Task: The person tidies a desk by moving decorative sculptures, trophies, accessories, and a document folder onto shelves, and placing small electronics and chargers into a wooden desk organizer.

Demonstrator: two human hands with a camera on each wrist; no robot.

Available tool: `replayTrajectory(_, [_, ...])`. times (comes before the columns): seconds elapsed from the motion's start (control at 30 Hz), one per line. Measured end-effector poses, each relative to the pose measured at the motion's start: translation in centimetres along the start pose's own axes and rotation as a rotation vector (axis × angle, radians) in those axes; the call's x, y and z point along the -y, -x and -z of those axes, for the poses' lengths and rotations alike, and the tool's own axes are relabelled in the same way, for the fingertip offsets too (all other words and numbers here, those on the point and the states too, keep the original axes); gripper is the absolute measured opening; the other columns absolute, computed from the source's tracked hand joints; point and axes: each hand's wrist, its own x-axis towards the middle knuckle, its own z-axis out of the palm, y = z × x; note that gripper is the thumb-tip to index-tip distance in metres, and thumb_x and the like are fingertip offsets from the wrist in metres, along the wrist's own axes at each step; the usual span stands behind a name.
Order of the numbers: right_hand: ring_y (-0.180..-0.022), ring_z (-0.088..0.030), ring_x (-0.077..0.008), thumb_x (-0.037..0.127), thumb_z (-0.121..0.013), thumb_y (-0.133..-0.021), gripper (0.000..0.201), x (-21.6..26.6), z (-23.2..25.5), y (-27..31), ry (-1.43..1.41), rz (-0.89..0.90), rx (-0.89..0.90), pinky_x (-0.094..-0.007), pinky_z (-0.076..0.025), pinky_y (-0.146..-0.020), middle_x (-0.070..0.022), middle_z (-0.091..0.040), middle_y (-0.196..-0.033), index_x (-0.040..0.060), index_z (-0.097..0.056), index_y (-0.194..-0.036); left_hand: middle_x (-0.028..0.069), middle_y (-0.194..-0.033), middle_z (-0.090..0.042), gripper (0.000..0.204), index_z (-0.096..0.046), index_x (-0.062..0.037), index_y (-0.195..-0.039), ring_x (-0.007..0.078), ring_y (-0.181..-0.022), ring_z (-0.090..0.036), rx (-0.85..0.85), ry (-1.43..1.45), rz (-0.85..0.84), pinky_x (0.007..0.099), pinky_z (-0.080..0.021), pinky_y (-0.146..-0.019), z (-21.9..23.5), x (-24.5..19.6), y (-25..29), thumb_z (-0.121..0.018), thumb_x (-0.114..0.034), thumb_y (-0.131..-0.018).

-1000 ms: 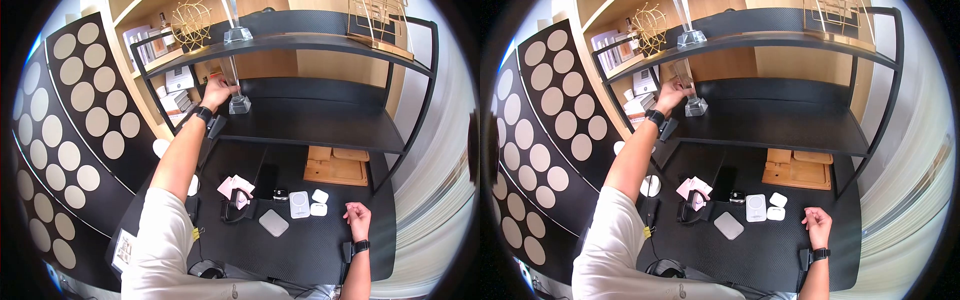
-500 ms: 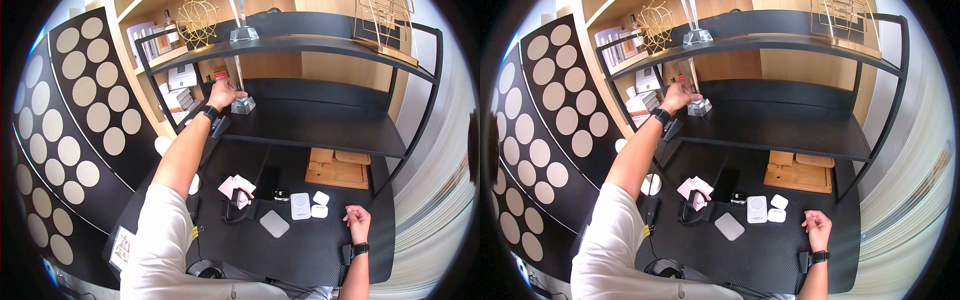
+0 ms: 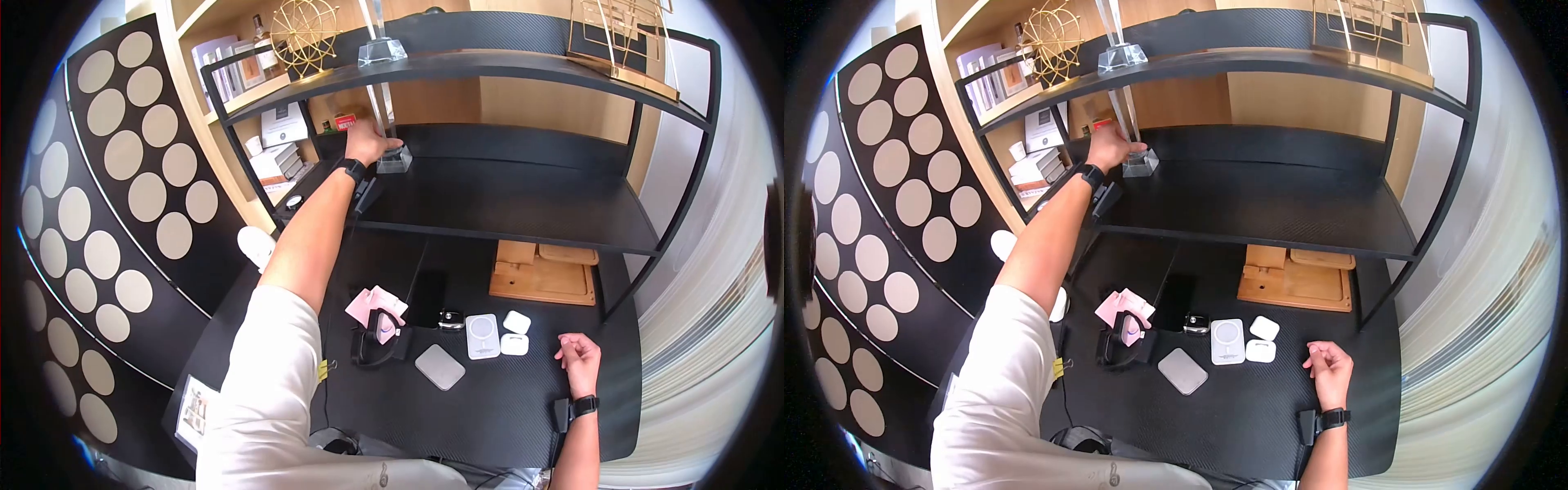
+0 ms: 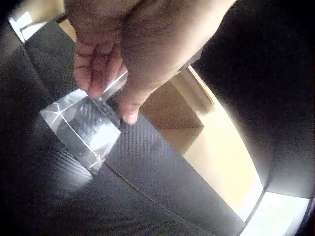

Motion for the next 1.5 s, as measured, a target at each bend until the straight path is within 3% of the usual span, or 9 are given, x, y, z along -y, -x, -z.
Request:
replayTrajectory(0.1, [-0.053, -0.053, -0.0042, 0.007, -0.062, -0.097, 0.012, -0.2, 0.0, -0.1, -0.009, 0.005, -0.003, -0.0197, -0.039, -0.047, -0.0021, -0.066, -0.068, -0.0014, -0.071, -0.095, 0.0094, -0.064, -0.066, 0.041, -0.060, 0.0008, -0.071, 0.0152, -0.052, -0.064, 0.000, 0.038, -0.012, 0.0305, -0.051, -0.050, -0.5, 0.8, -0.5, -0.094, -0.024, -0.068])
replayTrajectory(0.17, [-0.053, -0.053, -0.0042, 0.007, -0.062, -0.097, 0.012, -0.3, 0.1, -0.1, -0.015, 0.010, 0.000, -0.0197, -0.039, -0.047, -0.0020, -0.066, -0.068, -0.0013, -0.071, -0.095, 0.0167, -0.071, -0.069, 0.051, -0.066, 0.0014, -0.072, 0.0311, -0.070, -0.070, 0.009, 0.113, 0.027, 0.0380, -0.054, -0.068, -0.1, 0.4, -0.1, -0.096, -0.036, -0.055])
replayTrajectory(0.2, [-0.054, -0.054, -0.0042, 0.008, -0.063, -0.097, 0.012, -0.2, 0.2, -0.2, -0.002, 0.010, 0.005, -0.0197, -0.039, -0.047, -0.0018, -0.066, -0.069, -0.0012, -0.070, -0.095, 0.0084, -0.064, -0.066, 0.043, -0.066, 0.0044, -0.082, 0.0132, -0.052, -0.063, 0.070, 0.133, -0.047, 0.0288, -0.050, -0.049, 0.3, 0.4, 0.2, -0.093, -0.027, -0.070])
replayTrajectory(0.57, [-0.053, -0.041, -0.0006, 0.018, -0.060, -0.101, 0.017, -2.3, 0.7, -0.5, 0.116, 0.061, 0.038, -0.0184, -0.029, -0.046, 0.0024, -0.062, -0.068, 0.0044, -0.070, -0.106, 0.0009, -0.071, -0.065, 0.024, -0.068, -0.0012, -0.088, 0.0048, -0.059, -0.055, 0.156, -0.068, -0.123, 0.0244, -0.044, -0.054, 22.3, -3.8, 24.9, -0.080, -0.021, -0.085])
replayTrajectory(0.73, [-0.051, -0.036, 0.0008, 0.021, -0.061, -0.101, 0.019, -2.6, 0.5, -1.0, 0.135, 0.013, 0.033, -0.0184, -0.023, -0.046, 0.0045, -0.058, -0.067, 0.0048, -0.071, -0.105, 0.0050, -0.084, -0.067, 0.029, -0.067, -0.0017, -0.099, 0.0116, -0.071, -0.060, 0.225, -0.193, 0.450, 0.0291, -0.050, -0.064, 28.6, 4.8, 39.1, -0.078, -0.026, -0.087])
replayTrajectory(0.83, [-0.051, -0.036, 0.0006, 0.023, -0.062, -0.101, 0.020, -2.2, 0.5, -0.8, 0.138, 0.021, 0.026, -0.0183, -0.023, -0.046, 0.0047, -0.058, -0.067, 0.0049, -0.071, -0.105, 0.0190, -0.109, -0.066, 0.057, -0.060, -0.0012, -0.120, 0.0310, -0.106, -0.065, 0.354, -0.258, 0.665, 0.0404, -0.053, -0.089, 27.3, 5.9, 45.1, -0.078, -0.043, -0.085])
replayTrajectory(1.03, [-0.051, -0.037, 0.0003, 0.025, -0.063, -0.100, 0.022, -2.8, 0.8, -0.8, 0.141, 0.061, 0.021, -0.0178, -0.024, -0.047, 0.0045, -0.059, -0.067, 0.0044, -0.070, -0.105, 0.0306, -0.131, -0.055, 0.093, -0.038, 0.0002, -0.146, 0.0433, -0.123, -0.054, 0.366, -0.485, 0.695, 0.0453, -0.044, -0.105, 20.6, 6.2, 46.0, -0.071, -0.060, -0.084])
replayTrajectory(1.37, [-0.054, -0.045, -0.0017, 0.015, -0.062, -0.099, 0.016, -1.4, 0.3, 0.0, 0.131, 0.018, 0.011, -0.0185, -0.032, -0.048, 0.0015, -0.063, -0.070, 0.0024, -0.070, -0.103, 0.0267, -0.123, -0.056, 0.073, -0.044, 0.0002, -0.132, 0.0431, -0.117, -0.056, 0.351, -0.215, 0.593, 0.0458, -0.047, -0.100, 20.9, 5.8, 46.7, -0.077, -0.018, -0.069])
replayTrajectory(1.5, [-0.053, -0.046, -0.0028, 0.011, -0.059, -0.098, 0.014, -0.4, -0.2, 0.3, 0.092, 0.035, 0.018, -0.0189, -0.033, -0.048, -0.0002, -0.064, -0.068, 0.0026, -0.070, -0.100, 0.0160, -0.105, -0.060, 0.073, -0.043, -0.0025, -0.130, 0.0291, -0.102, -0.062, 0.288, 0.046, 0.588, 0.0379, -0.049, -0.093, 21.4, 3.5, 46.1, -0.077, -0.010, -0.066])
